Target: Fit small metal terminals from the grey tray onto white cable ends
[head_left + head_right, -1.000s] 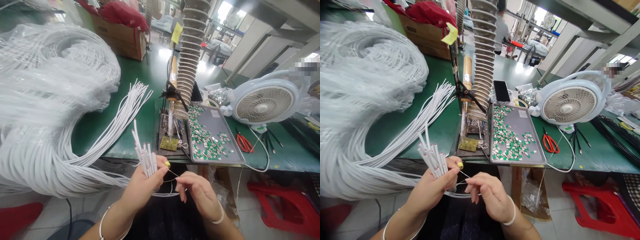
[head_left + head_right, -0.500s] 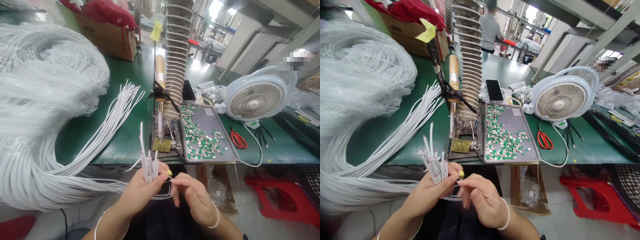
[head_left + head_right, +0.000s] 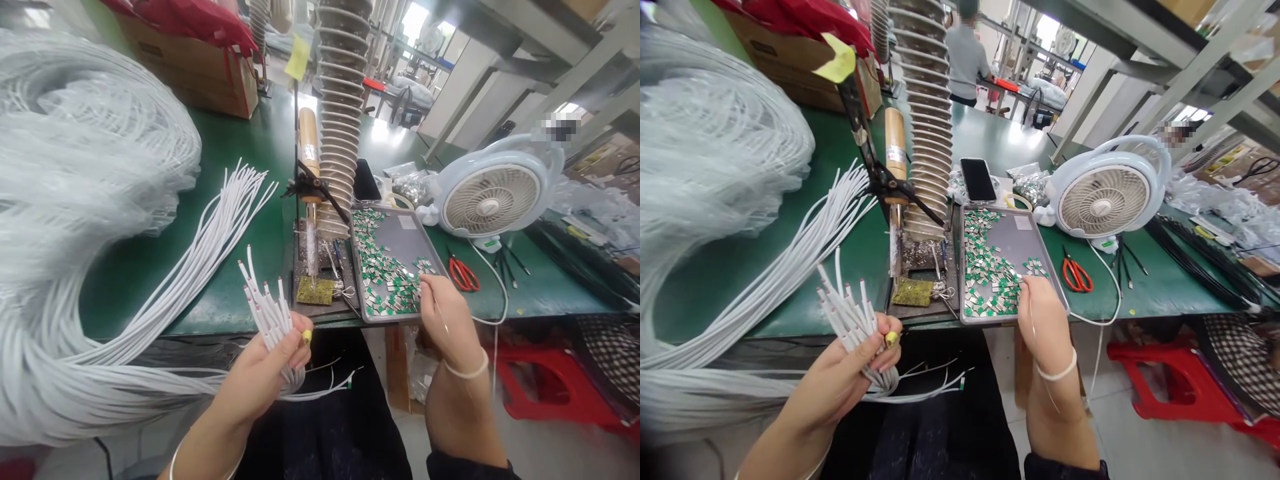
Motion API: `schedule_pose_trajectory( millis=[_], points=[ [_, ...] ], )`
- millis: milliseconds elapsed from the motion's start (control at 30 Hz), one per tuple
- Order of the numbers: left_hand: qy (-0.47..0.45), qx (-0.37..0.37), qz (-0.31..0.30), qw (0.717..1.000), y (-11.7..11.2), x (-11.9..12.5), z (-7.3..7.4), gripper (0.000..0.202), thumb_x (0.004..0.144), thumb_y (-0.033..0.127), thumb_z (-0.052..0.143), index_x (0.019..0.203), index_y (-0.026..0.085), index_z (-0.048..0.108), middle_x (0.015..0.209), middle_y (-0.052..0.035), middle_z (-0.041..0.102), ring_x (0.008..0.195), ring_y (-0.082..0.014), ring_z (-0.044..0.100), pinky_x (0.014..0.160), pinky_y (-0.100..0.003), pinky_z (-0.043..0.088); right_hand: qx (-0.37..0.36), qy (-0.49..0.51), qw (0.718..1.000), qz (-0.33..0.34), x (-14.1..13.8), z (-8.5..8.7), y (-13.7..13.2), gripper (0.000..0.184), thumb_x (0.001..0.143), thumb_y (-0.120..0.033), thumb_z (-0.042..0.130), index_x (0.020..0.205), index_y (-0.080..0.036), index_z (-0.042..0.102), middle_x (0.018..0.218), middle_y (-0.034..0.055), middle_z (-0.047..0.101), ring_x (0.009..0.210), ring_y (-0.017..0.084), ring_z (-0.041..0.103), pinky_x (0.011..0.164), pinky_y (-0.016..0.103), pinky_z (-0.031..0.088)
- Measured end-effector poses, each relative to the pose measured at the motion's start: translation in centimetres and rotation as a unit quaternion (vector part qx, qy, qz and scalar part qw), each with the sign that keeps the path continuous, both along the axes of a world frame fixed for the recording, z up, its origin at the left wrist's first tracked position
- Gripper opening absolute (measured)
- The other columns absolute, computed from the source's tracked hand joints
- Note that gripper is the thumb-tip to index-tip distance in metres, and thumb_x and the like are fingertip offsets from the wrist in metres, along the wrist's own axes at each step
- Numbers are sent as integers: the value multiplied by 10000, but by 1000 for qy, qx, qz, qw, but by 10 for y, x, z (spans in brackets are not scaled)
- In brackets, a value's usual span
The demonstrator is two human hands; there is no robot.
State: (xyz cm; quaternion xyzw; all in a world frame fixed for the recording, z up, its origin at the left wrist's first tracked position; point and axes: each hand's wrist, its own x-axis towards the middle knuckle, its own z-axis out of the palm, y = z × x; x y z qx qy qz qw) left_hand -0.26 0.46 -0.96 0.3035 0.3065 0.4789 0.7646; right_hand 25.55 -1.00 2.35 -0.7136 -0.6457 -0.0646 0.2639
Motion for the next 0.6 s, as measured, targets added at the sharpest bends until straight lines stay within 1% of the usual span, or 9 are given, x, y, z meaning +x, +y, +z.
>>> schedule_pose_trajectory(
  millis=[67,133,333,433,500,600],
  points=[
    [-4,-5,5,1000,-1,0,0,153,719,285,700,771,162,624,732,6,532,477,-44,399,457,-218,318,-44,-65,997,-18,9,-3,11,265,874,-193,344,851,-148,604,790,111,623,759,225,580,711,360,459],
    [-7,-8,6,1000,-1,-1,-1,160,715,287,704,773,161,626,730,6,533,479,-47,406,458,-219,312,-68,-83,994,3,11,-6,20,268,863,-169,344,798,-150,603,751,104,610,736,218,573,700,345,451],
    [5,-22,11,1000,-1,1,-1,174,716,303,703,771,158,624,703,12,521,478,-45,400,460,-217,297,-85,-49,993,65,-12,-6,33,255,860,-147,363,806,-149,612,776,97,615,756,201,577,715,324,460],
    [10,-26,15,999,0,2,0,179,726,309,691,762,148,623,668,16,506,474,-47,386,458,-218,289,-86,-16,991,105,-22,-3,34,252,871,-157,359,847,-149,609,827,104,621,783,202,579,726,331,464],
    [9,-28,27,999,0,3,0,172,731,306,682,762,150,618,677,16,514,469,-43,381,457,-218,288,-82,6,988,128,-26,-2,33,245,877,-162,359,887,-154,603,851,98,624,801,199,583,736,330,466],
    [-3,-34,41,999,0,3,1,135,740,276,664,780,163,604,707,18,532,459,-38,378,457,-218,293,-71,21,988,138,-28,1,32,234,884,-171,364,903,-162,597,851,88,626,806,198,584,738,330,463]
  ],
)
